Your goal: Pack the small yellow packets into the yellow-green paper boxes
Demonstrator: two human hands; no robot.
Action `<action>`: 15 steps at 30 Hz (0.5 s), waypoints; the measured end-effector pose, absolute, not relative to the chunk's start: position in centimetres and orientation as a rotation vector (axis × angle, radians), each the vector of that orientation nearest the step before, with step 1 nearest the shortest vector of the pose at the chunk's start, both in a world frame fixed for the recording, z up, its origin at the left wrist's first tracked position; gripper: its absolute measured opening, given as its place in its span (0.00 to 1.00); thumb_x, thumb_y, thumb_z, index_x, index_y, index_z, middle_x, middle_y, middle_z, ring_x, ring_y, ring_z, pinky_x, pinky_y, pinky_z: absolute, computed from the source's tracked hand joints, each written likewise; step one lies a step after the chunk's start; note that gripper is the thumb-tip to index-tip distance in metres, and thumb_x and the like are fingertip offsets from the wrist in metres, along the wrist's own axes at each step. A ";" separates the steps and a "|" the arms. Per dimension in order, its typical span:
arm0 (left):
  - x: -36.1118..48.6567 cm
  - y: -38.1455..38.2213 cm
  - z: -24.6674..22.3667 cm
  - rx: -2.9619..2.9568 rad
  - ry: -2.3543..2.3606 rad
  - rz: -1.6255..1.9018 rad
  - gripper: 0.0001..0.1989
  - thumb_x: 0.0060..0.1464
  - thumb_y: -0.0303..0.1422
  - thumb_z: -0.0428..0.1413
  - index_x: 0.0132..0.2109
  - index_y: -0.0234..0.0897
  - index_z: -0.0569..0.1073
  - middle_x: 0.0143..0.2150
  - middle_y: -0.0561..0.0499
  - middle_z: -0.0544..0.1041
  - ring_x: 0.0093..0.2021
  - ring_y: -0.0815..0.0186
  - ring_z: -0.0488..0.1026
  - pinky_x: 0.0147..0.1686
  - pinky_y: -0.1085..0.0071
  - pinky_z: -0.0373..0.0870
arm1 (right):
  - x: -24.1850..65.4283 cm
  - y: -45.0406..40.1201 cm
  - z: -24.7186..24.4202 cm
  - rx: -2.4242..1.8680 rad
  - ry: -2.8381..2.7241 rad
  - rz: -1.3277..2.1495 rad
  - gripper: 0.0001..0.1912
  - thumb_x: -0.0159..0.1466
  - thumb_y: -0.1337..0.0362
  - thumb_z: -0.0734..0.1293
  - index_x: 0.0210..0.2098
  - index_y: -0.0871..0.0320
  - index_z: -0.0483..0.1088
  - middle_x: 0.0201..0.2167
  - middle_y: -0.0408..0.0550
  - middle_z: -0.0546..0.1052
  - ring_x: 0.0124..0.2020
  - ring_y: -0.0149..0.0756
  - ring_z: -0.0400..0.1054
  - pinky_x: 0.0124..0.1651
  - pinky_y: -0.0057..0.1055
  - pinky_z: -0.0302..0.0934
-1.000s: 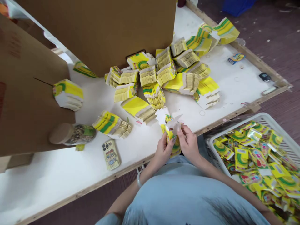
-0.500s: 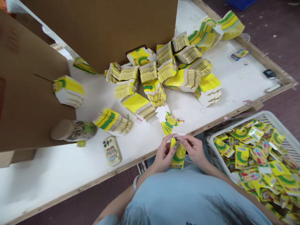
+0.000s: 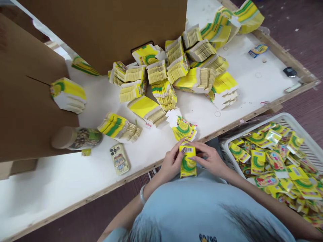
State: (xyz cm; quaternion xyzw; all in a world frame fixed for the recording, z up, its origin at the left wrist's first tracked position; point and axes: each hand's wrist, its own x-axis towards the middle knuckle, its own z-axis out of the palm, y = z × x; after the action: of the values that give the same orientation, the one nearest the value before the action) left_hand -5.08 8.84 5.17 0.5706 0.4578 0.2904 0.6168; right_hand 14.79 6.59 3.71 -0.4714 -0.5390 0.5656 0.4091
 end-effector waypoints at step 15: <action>-3.9 9.1 4.8 1.443 1.128 0.624 0.28 0.67 0.44 0.50 0.67 0.35 0.66 0.41 0.46 0.82 0.37 0.64 0.76 0.43 0.67 0.74 | 14.8 6.8 5.5 -1.275 -1.047 1.823 0.28 0.58 0.62 0.71 0.57 0.54 0.66 0.44 0.48 0.77 0.30 0.29 0.73 0.33 0.27 0.68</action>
State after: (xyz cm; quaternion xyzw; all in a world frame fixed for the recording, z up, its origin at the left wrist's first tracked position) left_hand -3.95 9.12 4.84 0.6140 0.4802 0.2655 0.5674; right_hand 14.83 6.82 5.54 -0.4887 -0.4010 0.6988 0.3348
